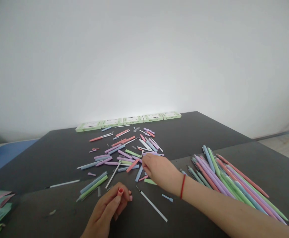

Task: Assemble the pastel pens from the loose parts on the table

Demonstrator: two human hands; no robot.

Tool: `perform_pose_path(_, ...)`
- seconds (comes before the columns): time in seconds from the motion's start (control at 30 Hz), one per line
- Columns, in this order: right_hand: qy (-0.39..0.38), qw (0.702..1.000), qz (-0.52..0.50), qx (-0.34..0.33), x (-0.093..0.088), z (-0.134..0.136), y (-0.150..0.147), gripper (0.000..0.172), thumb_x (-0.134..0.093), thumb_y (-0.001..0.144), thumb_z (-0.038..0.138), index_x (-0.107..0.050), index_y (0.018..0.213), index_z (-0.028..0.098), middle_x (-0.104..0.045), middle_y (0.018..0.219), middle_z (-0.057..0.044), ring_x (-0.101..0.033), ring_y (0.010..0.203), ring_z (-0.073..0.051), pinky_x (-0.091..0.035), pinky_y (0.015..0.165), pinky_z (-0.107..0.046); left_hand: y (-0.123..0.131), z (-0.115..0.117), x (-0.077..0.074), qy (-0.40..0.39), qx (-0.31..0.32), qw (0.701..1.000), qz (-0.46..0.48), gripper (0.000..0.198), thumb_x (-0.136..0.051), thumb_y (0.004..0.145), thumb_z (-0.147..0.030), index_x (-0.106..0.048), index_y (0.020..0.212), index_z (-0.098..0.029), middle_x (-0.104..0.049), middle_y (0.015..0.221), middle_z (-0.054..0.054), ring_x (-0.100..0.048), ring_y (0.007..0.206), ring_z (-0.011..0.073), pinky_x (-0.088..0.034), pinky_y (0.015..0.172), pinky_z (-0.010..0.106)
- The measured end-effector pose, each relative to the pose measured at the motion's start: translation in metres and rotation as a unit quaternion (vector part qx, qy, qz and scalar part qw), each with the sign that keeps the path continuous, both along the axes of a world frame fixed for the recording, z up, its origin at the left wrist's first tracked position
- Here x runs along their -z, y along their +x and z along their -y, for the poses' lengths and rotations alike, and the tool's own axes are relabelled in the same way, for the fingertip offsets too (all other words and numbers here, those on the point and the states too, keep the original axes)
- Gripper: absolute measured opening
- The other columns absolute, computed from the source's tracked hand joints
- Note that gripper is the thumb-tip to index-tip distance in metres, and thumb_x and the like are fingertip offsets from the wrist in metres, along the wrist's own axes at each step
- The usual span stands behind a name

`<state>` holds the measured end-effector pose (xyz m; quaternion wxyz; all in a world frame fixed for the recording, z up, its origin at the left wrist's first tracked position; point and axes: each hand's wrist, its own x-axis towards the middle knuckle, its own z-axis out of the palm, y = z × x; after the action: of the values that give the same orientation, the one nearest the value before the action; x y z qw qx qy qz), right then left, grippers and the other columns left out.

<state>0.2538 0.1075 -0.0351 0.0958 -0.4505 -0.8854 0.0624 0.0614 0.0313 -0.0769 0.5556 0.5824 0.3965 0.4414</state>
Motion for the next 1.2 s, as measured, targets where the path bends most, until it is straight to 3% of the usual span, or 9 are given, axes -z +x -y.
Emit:
perform_pose_path(0.17,-0.038,0.999,-0.013,-0.005,0.007,0.009,0.021,0.005,-0.054,0.086,0.013,-0.058,0.088,0.017,-0.062,0.088,-0.003,-0.060,0.076,-0.017,-0.042,0.067,-0.026,-0.002,-0.003,-0.001,-0.011,-0.058,0.998,0.036,0.035,-0.039,0.095,-0.040,-0.054,0.074,-0.017,-0.037,0.054,-0.006,-0.033,0.050,0.0101,-0.039,0.062,0.024)
perform_pose_path(0.37,-0.024,0.996,0.060,-0.066,0.008,0.010,-0.004,0.009,-0.054,0.088,0.016,-0.060,0.094,0.014,-0.064,0.097,-0.009,-0.061,0.089,-0.023,-0.044,0.071,-0.029,-0.006,-0.007,0.000,-0.037,-0.131,0.985,0.106,0.032,-0.040,0.095,-0.038,-0.052,0.073,-0.017,-0.034,0.055,-0.006,-0.027,0.049,0.0095,-0.033,0.049,0.021)
perform_pose_path(0.6,-0.043,0.995,0.069,-0.062,-0.002,0.004,-0.018,0.007,-0.054,0.081,0.012,-0.061,0.084,0.014,-0.065,0.084,-0.008,-0.060,0.075,-0.020,-0.039,0.060,-0.027,-0.004,-0.009,0.000,-0.020,-0.130,0.983,0.127,0.025,-0.044,0.092,-0.033,-0.051,0.073,-0.018,-0.034,0.054,-0.007,-0.027,0.048,0.0094,-0.028,0.046,0.021)
perform_pose_path(0.8,-0.198,0.976,-0.090,-0.028,-0.002,0.011,-0.032,0.007,-0.052,0.083,0.018,-0.058,0.079,0.017,-0.062,0.069,0.001,-0.053,0.060,-0.011,-0.033,0.051,-0.020,-0.002,-0.010,-0.001,-0.018,-0.128,0.980,0.152,0.020,-0.045,0.089,-0.029,-0.048,0.073,-0.019,-0.032,0.054,-0.007,-0.026,0.047,0.0097,-0.022,0.045,0.022)
perform_pose_path(0.93,-0.172,0.985,-0.026,0.012,0.005,0.015,-0.047,0.015,-0.056,0.083,0.025,-0.058,0.071,0.017,-0.060,0.064,0.000,-0.049,0.056,-0.012,-0.026,0.049,-0.023,-0.002,-0.010,0.000,-0.013,-0.120,0.982,0.143,0.022,-0.045,0.090,-0.029,-0.047,0.071,-0.018,-0.032,0.055,-0.007,-0.027,0.047,0.0095,-0.023,0.046,0.023)
perform_pose_path(1.2,-0.175,0.984,0.015,0.011,0.003,0.015,-0.052,0.019,-0.048,0.084,0.017,-0.062,0.071,0.015,-0.061,0.065,-0.003,-0.049,0.056,-0.013,-0.025,0.050,-0.025,-0.001,-0.009,-0.001,-0.001,-0.108,0.983,0.146,0.023,-0.042,0.092,-0.027,-0.046,0.070,-0.019,-0.032,0.054,-0.008,-0.026,0.046,0.0090,-0.022,0.045,0.023)
